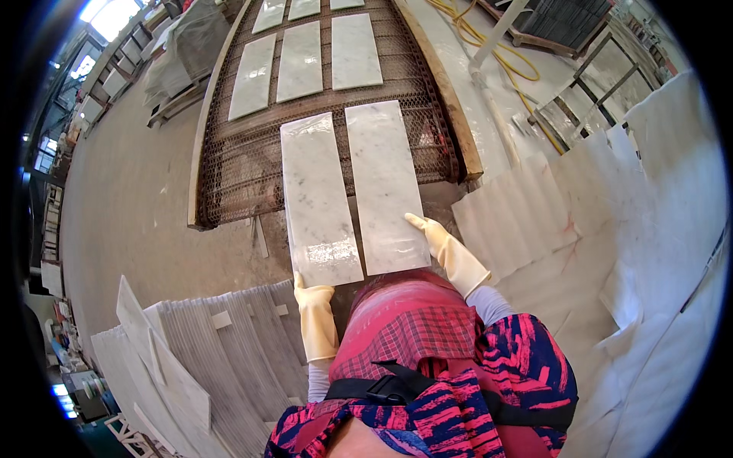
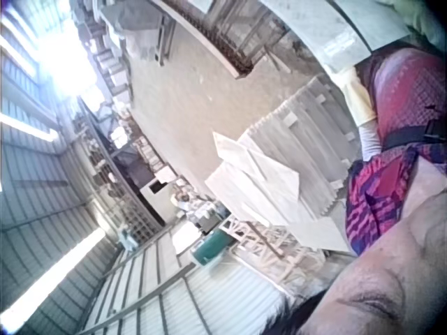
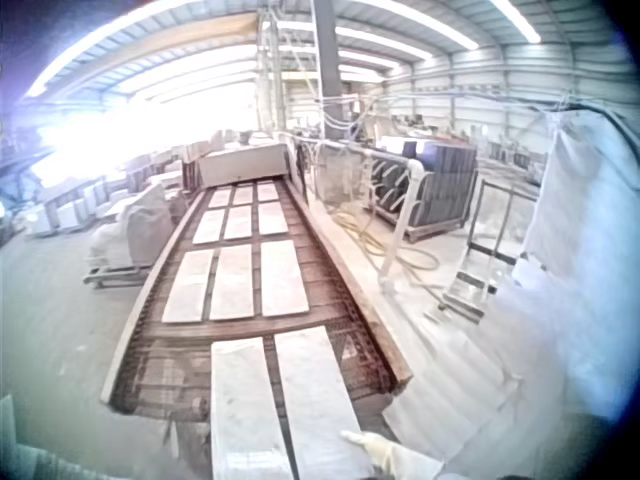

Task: The person picks up rectangular white tiles from a vertical stack and places them onto a moving conveyor belt. They handle the tiles one at a time, positioning them in a row on the belt before returning to the stack to repeat the process.

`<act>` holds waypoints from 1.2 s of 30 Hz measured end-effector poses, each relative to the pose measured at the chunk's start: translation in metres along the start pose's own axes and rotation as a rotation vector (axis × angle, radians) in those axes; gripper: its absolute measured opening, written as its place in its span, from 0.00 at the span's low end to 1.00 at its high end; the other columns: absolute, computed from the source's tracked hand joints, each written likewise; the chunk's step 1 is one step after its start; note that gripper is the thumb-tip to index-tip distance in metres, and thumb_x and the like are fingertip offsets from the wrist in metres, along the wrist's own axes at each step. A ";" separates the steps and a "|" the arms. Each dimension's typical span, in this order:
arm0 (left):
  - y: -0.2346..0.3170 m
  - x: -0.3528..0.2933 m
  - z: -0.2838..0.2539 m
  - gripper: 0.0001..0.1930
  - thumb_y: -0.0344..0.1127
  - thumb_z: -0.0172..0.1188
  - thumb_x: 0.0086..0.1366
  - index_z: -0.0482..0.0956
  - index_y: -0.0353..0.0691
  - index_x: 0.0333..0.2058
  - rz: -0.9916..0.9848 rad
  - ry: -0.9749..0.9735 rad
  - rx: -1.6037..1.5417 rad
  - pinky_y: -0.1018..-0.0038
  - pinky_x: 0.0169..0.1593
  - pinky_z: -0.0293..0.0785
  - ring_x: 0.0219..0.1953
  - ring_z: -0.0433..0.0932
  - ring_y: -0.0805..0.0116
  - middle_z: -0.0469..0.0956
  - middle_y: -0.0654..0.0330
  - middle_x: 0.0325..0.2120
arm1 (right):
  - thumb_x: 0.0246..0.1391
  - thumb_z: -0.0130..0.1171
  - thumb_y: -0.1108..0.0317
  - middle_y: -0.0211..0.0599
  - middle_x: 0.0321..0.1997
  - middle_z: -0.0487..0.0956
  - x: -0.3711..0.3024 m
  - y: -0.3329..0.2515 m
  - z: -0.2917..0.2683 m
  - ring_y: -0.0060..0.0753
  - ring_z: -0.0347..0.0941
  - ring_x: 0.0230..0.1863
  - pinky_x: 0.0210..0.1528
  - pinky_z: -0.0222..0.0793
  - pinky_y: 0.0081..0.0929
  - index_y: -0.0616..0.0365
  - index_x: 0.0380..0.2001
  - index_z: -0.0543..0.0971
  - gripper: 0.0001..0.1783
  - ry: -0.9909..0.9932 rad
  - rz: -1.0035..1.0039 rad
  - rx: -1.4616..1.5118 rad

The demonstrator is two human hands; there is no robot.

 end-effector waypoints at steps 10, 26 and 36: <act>0.042 0.052 -0.035 0.26 0.33 0.53 0.72 0.66 0.39 0.68 0.317 -0.028 0.707 0.59 0.47 0.80 0.45 0.81 0.54 0.80 0.48 0.51 | 0.64 0.63 0.49 0.43 0.58 0.81 0.007 -0.003 -0.006 0.38 0.79 0.55 0.59 0.75 0.39 0.63 0.61 0.75 0.33 0.054 0.024 -0.116; 0.046 0.091 -0.022 0.35 0.77 0.56 0.60 0.81 0.46 0.37 -0.321 0.186 0.050 0.65 0.38 0.73 0.33 0.73 0.63 0.79 0.62 0.32 | 0.63 0.62 0.44 0.43 0.58 0.81 0.017 -0.005 -0.029 0.38 0.80 0.54 0.59 0.75 0.38 0.65 0.61 0.75 0.36 0.104 0.028 -0.168; 0.013 0.055 -0.010 0.29 0.59 0.57 0.71 0.76 0.45 0.60 -0.138 0.229 -0.519 0.55 0.69 0.62 0.62 0.72 0.58 0.77 0.64 0.60 | 0.66 0.59 0.46 0.43 0.57 0.82 0.007 -0.020 0.003 0.38 0.80 0.54 0.60 0.74 0.38 0.64 0.60 0.76 0.33 0.043 0.041 -0.200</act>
Point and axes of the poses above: each hand's wrist, its own x-axis towards the middle knuckle, its own z-axis out of the palm, y = z × x, the point moved 9 cm from there along x, towards the middle knuckle
